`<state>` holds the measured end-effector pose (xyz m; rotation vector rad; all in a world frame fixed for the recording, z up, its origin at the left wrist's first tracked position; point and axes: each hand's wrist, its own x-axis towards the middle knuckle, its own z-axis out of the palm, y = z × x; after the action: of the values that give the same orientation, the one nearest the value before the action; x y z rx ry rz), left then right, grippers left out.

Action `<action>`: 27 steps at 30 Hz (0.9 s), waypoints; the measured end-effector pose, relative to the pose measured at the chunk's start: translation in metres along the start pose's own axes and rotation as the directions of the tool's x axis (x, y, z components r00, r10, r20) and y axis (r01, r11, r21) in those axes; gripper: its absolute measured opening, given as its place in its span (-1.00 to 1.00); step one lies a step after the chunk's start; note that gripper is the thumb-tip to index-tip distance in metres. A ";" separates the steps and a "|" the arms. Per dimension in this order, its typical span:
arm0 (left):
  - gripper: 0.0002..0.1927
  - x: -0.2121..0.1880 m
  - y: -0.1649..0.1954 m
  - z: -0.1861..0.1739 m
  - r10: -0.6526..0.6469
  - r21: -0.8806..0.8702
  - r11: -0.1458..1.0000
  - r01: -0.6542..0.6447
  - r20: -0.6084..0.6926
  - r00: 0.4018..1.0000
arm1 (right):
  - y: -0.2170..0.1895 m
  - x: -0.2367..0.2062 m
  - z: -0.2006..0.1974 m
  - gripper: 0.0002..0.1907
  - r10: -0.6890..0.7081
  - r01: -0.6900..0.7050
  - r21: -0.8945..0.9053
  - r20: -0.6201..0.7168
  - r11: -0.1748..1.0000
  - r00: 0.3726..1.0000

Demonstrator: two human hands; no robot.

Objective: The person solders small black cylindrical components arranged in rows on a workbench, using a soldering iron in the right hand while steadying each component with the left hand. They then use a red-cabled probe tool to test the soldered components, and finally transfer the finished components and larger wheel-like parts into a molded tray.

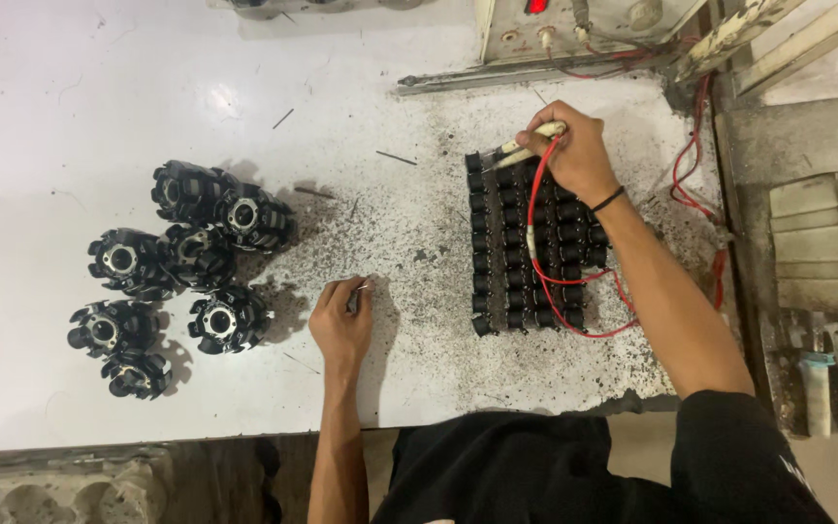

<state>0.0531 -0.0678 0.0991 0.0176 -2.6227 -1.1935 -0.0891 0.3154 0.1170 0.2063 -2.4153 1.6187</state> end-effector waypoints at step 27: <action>-0.85 -0.018 -0.018 0.009 -0.044 0.065 0.997 0.044 -0.002 0.999 | -0.131 -0.137 -0.402 -0.65 0.373 -0.490 -0.188 -0.441 0.851 0.816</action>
<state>0.0665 -0.0711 0.0762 0.0887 -2.6726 -1.1211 0.1187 0.6359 0.3444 -0.7126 -2.4383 1.2547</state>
